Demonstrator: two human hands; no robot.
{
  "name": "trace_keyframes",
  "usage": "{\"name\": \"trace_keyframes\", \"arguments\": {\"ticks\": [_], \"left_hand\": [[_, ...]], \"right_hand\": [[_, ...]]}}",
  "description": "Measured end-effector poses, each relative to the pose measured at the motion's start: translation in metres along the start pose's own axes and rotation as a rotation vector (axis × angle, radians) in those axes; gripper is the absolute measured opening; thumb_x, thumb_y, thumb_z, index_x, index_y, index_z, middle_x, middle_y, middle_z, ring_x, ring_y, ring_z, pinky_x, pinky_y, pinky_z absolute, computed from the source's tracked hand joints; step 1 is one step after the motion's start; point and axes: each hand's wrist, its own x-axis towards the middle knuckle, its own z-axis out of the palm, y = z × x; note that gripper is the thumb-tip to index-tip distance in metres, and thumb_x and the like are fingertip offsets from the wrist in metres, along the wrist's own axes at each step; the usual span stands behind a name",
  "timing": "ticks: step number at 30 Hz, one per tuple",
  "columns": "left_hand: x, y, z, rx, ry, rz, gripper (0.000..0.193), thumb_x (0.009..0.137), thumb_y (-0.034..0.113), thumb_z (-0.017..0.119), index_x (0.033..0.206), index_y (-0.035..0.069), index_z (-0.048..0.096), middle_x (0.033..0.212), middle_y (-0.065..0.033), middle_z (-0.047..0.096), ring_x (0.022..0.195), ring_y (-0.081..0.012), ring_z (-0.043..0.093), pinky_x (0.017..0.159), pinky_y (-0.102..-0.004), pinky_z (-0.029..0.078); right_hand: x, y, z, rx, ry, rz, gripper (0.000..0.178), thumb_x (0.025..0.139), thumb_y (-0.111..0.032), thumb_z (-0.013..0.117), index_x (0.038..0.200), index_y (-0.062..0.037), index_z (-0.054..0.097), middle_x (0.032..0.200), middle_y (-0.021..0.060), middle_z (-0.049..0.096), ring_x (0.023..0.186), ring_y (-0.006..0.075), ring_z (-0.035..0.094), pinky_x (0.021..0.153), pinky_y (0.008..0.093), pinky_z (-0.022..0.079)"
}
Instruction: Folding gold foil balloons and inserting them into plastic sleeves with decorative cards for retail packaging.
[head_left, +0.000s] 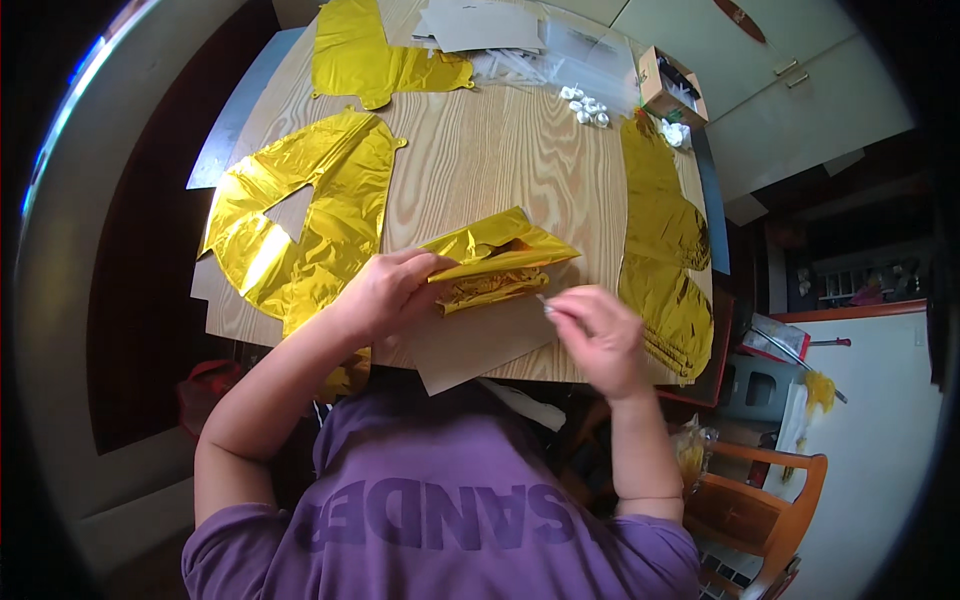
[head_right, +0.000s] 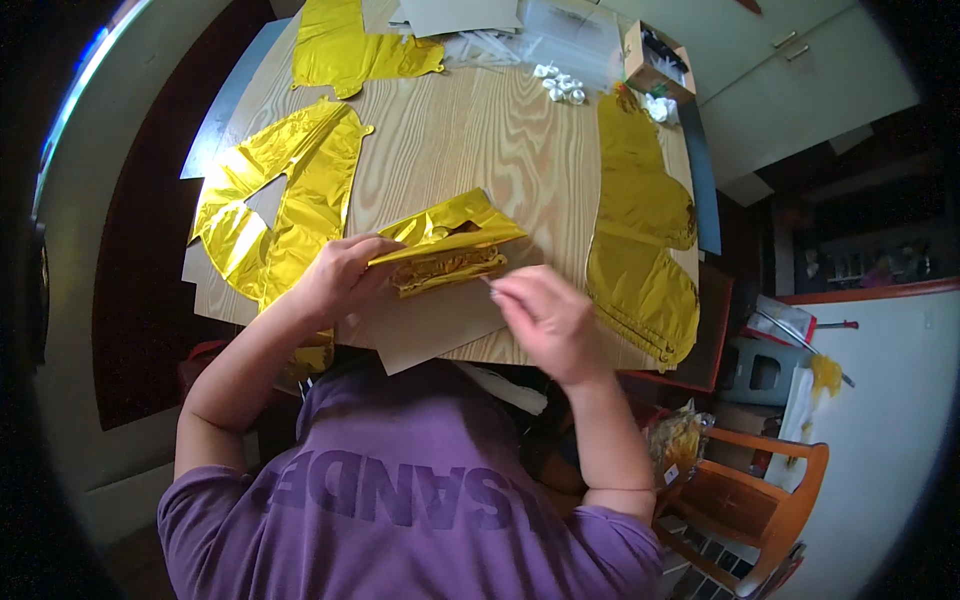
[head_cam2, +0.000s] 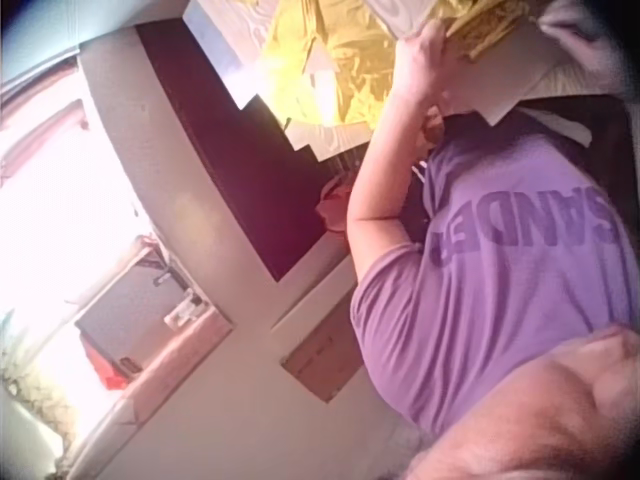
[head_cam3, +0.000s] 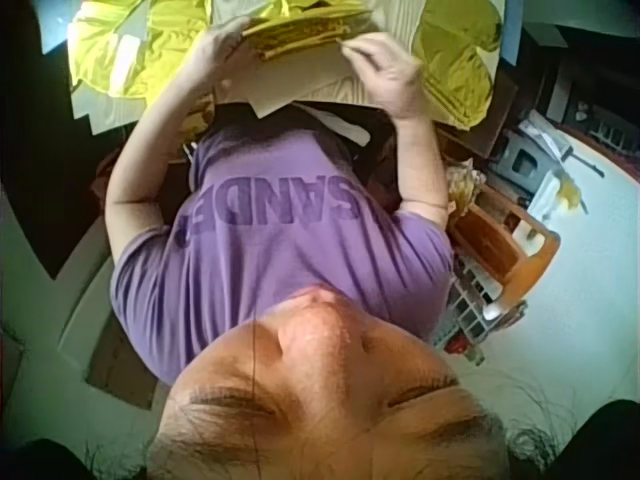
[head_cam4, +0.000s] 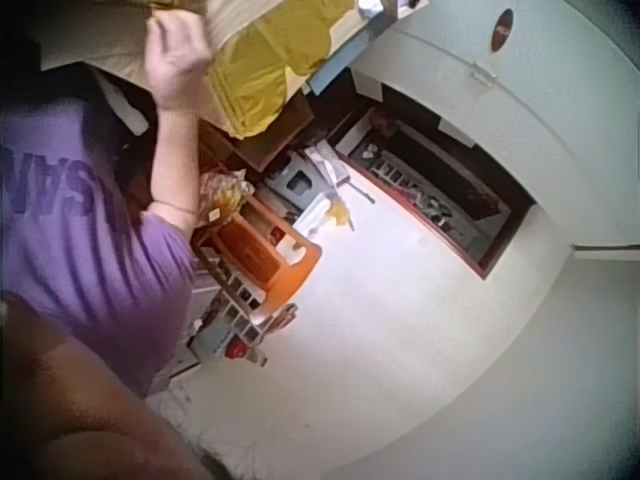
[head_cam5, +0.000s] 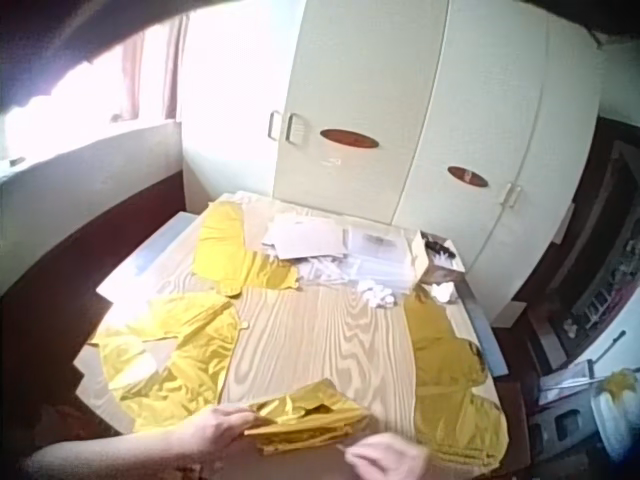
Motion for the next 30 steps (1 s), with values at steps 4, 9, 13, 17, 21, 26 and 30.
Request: {"name": "trace_keyframes", "arguments": {"ticks": [4,9,13,17,21,26,30], "left_hand": [[0.006,0.007,-0.004,-0.014,-0.003,-0.052,0.023,0.09,0.008,0.066,0.111,-0.001,0.066,0.094,-0.0194,0.069,0.082,-0.039,0.069,0.075,-0.0426,0.057],[0.0,-0.003,0.001,0.022,0.027,0.05,0.029,0.082,0.006,0.069,0.111,0.001,0.066,0.095,-0.0156,0.068,0.082,-0.0365,0.069,0.074,-0.0423,0.057],[-0.006,-0.009,0.006,0.244,-0.008,0.297,0.034,0.074,0.008,0.072,0.107,0.004,0.066,0.097,-0.0111,0.068,0.088,-0.0294,0.068,0.078,-0.0394,0.055],[-0.006,-0.002,0.011,0.39,-0.039,0.416,0.043,0.07,0.024,0.078,0.107,0.005,0.066,0.1,-0.0099,0.068,0.094,-0.0272,0.068,0.087,-0.0388,0.052],[-0.01,0.019,-0.006,0.376,-0.176,0.303,0.081,0.062,0.051,0.084,0.125,0.005,0.06,0.123,-0.0141,0.062,0.117,-0.0318,0.059,0.101,-0.0454,0.044],[-0.022,0.022,-0.028,0.354,-0.214,0.157,0.109,0.066,0.072,0.078,0.147,0.006,0.046,0.145,-0.0186,0.049,0.135,-0.0375,0.045,0.111,-0.0522,0.035],[-0.019,0.007,-0.01,0.383,-0.08,0.01,0.099,0.08,0.067,0.071,0.15,0.005,0.04,0.152,-0.0231,0.041,0.143,-0.0416,0.036,0.118,-0.0524,0.028]], "right_hand": [[-0.006,0.007,0.038,-0.258,-0.026,-0.082,0.036,0.083,-0.006,0.074,0.117,-0.0045,0.064,0.107,0.0108,0.068,0.092,0.0339,0.069,0.081,0.0412,0.056],[-0.011,-0.001,0.024,-0.478,0.059,-0.033,0.026,0.081,-0.011,0.072,0.106,-0.003,0.069,0.106,0.0116,0.07,0.094,0.0328,0.066,0.087,0.0414,0.05],[-0.01,0.0,-0.007,-0.466,0.154,0.05,0.015,0.083,-0.008,0.068,0.096,-0.0037,0.073,0.103,0.011,0.072,0.093,0.0298,0.066,0.088,0.0397,0.047],[0.014,0.002,-0.013,-0.279,0.06,-0.022,0.022,0.089,-0.012,0.064,0.108,-0.003,0.071,0.114,0.013,0.071,0.107,0.0304,0.065,0.099,0.0428,0.045],[0.028,0.024,0.004,-0.301,-0.234,-0.075,0.042,0.097,-0.025,0.057,0.132,-0.0035,0.061,0.141,0.0178,0.057,0.135,0.0364,0.048,0.118,0.0514,0.028],[0.047,0.047,0.026,-0.37,-0.37,-0.058,0.06,0.101,-0.04,0.052,0.149,-0.0059,0.044,0.156,0.0184,0.039,0.147,0.0363,0.032,0.122,0.0526,0.018],[0.053,0.053,0.054,-0.495,-0.444,-0.025,0.071,0.101,-0.05,0.049,0.154,-0.0047,0.036,0.161,0.0198,0.031,0.15,0.0368,0.026,0.123,0.0533,0.014]]}}
